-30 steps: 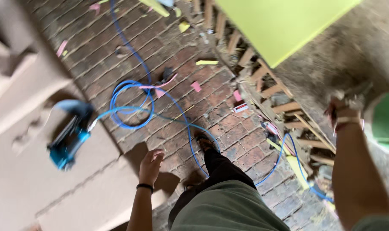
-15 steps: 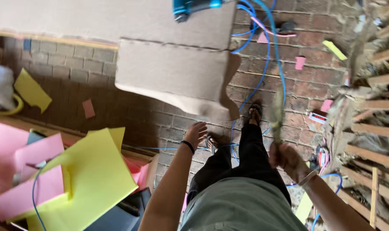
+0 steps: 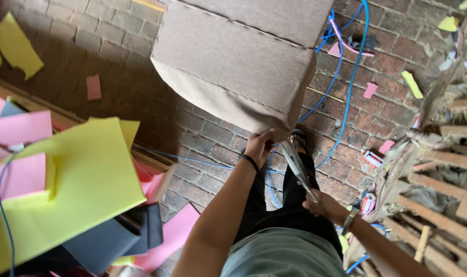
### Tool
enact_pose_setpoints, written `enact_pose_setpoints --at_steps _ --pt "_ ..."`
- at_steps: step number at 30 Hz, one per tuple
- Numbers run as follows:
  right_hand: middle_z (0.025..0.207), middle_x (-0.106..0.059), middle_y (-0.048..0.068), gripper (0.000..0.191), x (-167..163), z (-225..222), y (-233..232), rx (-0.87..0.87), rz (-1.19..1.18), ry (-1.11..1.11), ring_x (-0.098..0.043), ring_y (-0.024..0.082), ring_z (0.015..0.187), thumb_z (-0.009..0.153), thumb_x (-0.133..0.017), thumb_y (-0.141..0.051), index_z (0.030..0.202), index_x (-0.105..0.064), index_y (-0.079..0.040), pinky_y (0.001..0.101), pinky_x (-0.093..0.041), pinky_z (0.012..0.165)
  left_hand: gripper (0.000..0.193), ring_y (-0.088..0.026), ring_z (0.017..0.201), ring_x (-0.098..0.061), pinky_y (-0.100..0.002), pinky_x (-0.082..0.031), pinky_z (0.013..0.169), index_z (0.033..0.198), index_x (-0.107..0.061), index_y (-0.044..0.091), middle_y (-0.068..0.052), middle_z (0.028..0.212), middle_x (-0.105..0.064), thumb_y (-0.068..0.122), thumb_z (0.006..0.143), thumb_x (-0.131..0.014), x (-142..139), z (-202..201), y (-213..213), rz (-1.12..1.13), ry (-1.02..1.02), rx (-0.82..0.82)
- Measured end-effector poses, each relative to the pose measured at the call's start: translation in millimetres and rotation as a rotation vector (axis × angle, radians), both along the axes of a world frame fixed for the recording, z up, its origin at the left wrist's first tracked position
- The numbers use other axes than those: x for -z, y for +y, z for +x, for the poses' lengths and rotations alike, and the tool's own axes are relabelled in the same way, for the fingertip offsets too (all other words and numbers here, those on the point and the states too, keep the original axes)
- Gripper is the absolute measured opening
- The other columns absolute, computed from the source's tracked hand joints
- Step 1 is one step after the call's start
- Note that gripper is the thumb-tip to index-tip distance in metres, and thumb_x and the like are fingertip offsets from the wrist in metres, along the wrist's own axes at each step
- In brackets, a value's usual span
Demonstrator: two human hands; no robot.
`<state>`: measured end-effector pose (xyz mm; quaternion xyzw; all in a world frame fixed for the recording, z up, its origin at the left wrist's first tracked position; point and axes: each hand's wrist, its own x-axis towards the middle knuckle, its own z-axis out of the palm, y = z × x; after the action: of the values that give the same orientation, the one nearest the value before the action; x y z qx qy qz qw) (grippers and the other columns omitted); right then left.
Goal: The person stretches brown fabric over foam-covered wooden furniture panels and staples it in place using a pneumatic nail gun, working along the edges. They then trim off excess fabric with scissors, reposition the panels, and continue stapling new sections of fabric.
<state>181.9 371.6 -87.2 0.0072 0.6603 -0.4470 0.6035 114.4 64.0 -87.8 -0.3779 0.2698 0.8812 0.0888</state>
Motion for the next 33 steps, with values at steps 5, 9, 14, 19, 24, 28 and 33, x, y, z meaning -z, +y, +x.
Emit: enact_pose_setpoints --at_steps 5,9,14,19,24,28,33 --pt "0.085 -0.055 -0.002 0.031 2.3 -8.0 -58.5 0.233 -0.317 -0.101 -0.056 0.011 0.078 0.089 -0.073 -0.032 0.101 -0.052 -0.012 0.0275 -0.050 0.070 0.022 -0.015 0.073 -0.069 -0.027 -0.056 0.063 0.102 -0.070 0.003 -0.004 0.087 -0.073 0.015 0.086 -0.080 -5.4 3.5 5.1 -0.210 -0.132 0.035" --pt "0.082 -0.054 0.001 0.031 -2.9 -26.9 -79.5 0.321 -0.447 -0.152 -0.055 0.013 0.077 0.094 -0.071 -0.033 0.103 -0.053 -0.010 0.0265 -0.046 0.070 0.025 -0.014 0.074 -0.071 -0.028 -0.061 0.068 0.102 -0.070 0.001 -0.007 0.089 -0.075 0.016 0.085 -0.081 -9.6 4.0 0.5 -0.256 -0.170 0.093" --pt "0.066 -0.052 0.003 0.039 -13.2 -54.7 -60.6 0.172 -0.209 -0.161 -0.050 0.013 0.058 0.089 -0.074 -0.041 0.087 -0.054 -0.008 0.0282 -0.041 0.055 0.024 -0.015 0.072 -0.070 -0.028 -0.060 0.066 0.101 -0.069 -0.002 -0.008 0.087 -0.073 0.014 0.087 -0.081 -1.8 2.2 -0.1 -0.383 -0.232 0.140" --pt "0.056 -0.051 0.008 0.051 -26.5 -72.4 -43.0 0.027 0.010 -0.042 -0.047 0.016 0.046 0.088 -0.076 -0.047 0.074 -0.052 -0.004 0.0288 -0.039 0.045 0.023 -0.016 0.068 -0.066 -0.029 -0.056 0.062 0.103 -0.065 -0.006 -0.009 0.082 -0.069 0.009 0.091 -0.079 2.2 4.3 3.2 -0.475 -0.302 0.112" --pt "0.064 -0.058 0.002 0.043 -25.8 -138.1 -44.1 -0.081 -0.058 -0.168 -0.057 0.011 0.055 0.087 -0.065 -0.054 0.083 -0.061 -0.011 0.0266 -0.048 0.053 0.023 -0.013 0.066 -0.065 -0.027 -0.057 0.061 0.109 -0.065 -0.002 -0.006 0.085 -0.071 0.008 0.091 -0.074 -3.9 1.3 2.7 -0.438 -0.297 0.034" --pt "0.063 -0.060 0.002 0.048 -16.4 -206.4 -63.9 -0.386 -0.095 -0.010 -0.058 0.011 0.056 0.090 -0.062 -0.056 0.081 -0.061 -0.009 0.0264 -0.049 0.055 0.023 -0.013 0.065 -0.065 -0.027 -0.057 0.059 0.110 -0.064 0.000 -0.006 0.084 -0.071 0.007 0.090 -0.073 -14.8 -5.2 1.6 -0.413 -0.346 -0.015" --pt "0.056 -0.054 0.000 0.048 -12.8 -254.2 -104.0 -0.489 -0.221 -0.006 -0.053 0.010 0.050 0.092 -0.064 -0.055 0.079 -0.057 -0.010 0.0250 -0.042 0.050 0.023 -0.014 0.061 -0.064 -0.028 -0.055 0.056 0.106 -0.062 -0.004 -0.007 0.078 -0.068 0.007 0.090 -0.075 -27.7 -11.3 -0.9 -0.501 -0.370 -0.044"
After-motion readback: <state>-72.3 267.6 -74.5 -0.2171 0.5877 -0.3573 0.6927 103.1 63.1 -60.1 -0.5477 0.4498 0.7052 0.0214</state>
